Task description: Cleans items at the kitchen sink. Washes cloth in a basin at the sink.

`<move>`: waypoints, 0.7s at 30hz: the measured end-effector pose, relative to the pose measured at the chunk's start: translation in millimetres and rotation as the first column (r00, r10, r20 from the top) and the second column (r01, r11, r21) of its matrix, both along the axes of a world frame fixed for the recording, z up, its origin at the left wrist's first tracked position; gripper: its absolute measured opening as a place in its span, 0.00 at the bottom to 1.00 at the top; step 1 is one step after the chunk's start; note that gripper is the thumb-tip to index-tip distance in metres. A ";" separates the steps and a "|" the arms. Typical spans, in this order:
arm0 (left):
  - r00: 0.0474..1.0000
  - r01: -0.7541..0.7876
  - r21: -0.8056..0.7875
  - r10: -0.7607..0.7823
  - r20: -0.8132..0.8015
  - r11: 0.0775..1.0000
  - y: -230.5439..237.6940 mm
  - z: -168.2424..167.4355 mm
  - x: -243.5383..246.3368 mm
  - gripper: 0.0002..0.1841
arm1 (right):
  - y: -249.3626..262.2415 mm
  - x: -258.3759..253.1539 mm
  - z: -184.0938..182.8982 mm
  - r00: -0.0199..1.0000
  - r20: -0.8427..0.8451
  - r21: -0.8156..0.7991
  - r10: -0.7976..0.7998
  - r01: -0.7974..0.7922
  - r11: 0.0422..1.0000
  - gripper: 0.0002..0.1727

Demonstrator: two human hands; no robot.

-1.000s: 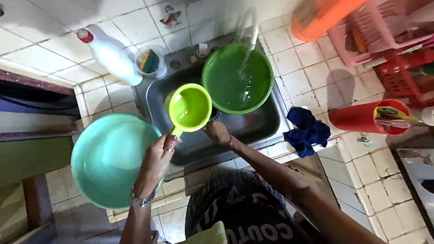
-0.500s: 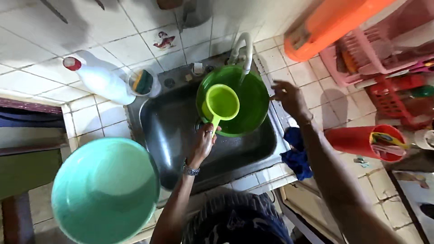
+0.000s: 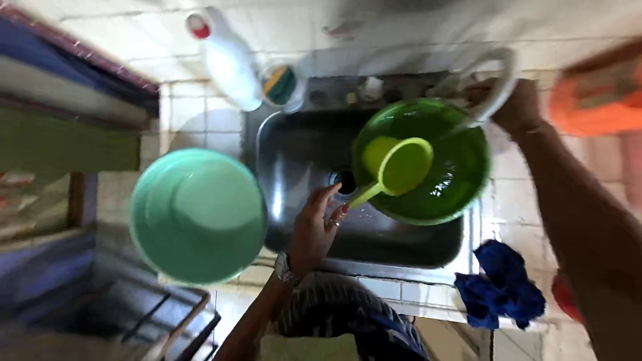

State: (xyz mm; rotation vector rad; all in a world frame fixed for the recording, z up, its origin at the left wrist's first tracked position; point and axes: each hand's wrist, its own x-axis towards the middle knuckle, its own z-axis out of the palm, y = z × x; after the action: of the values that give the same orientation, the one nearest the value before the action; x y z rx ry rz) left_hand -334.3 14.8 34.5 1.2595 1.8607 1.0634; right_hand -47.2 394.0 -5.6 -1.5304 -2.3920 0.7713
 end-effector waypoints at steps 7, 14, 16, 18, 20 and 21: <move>0.689 -0.468 0.089 0.426 -0.587 0.879 -123.0 15.1 -126.5 0.21 | 25.4 -6.9 -6.7 0.972 -0.142 -0.076 -0.189 0.180 0.981 0.23; 0.479 -0.875 -0.229 0.831 -0.283 0.427 -229.3 -14.3 -172.7 0.37 | -22.0 -8.9 26.3 0.870 -0.050 -0.268 -0.490 0.461 0.846 0.34; 0.358 -0.901 -0.284 0.931 -0.066 0.326 -235.5 -34.3 -163.3 0.32 | -50.3 8.8 34.9 0.759 -0.225 -0.309 -0.611 0.539 0.784 0.37; 0.260 -0.907 -0.308 0.957 0.127 0.287 -236.6 -45.7 -156.3 0.29 | -86.4 32.6 36.7 0.678 -0.374 -0.271 -0.632 0.572 0.774 0.32; 0.173 -0.912 -0.332 0.960 0.219 0.240 -232.2 -49.0 -150.3 0.24 | -131.0 47.8 44.1 0.632 -0.464 -0.224 -0.621 0.594 0.772 0.29; 0.166 -0.911 -0.335 0.958 0.233 0.239 -232.6 -48.8 -149.8 0.23 | -153.1 51.2 48.0 0.617 -0.495 -0.207 -0.612 0.601 0.772 0.29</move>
State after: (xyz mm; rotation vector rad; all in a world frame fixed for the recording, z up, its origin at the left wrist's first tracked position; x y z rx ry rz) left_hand -484.2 -217.7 -14.3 -0.4839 2.2584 1.5955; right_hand 3.9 240.9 42.4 -1.6874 -1.3222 0.8958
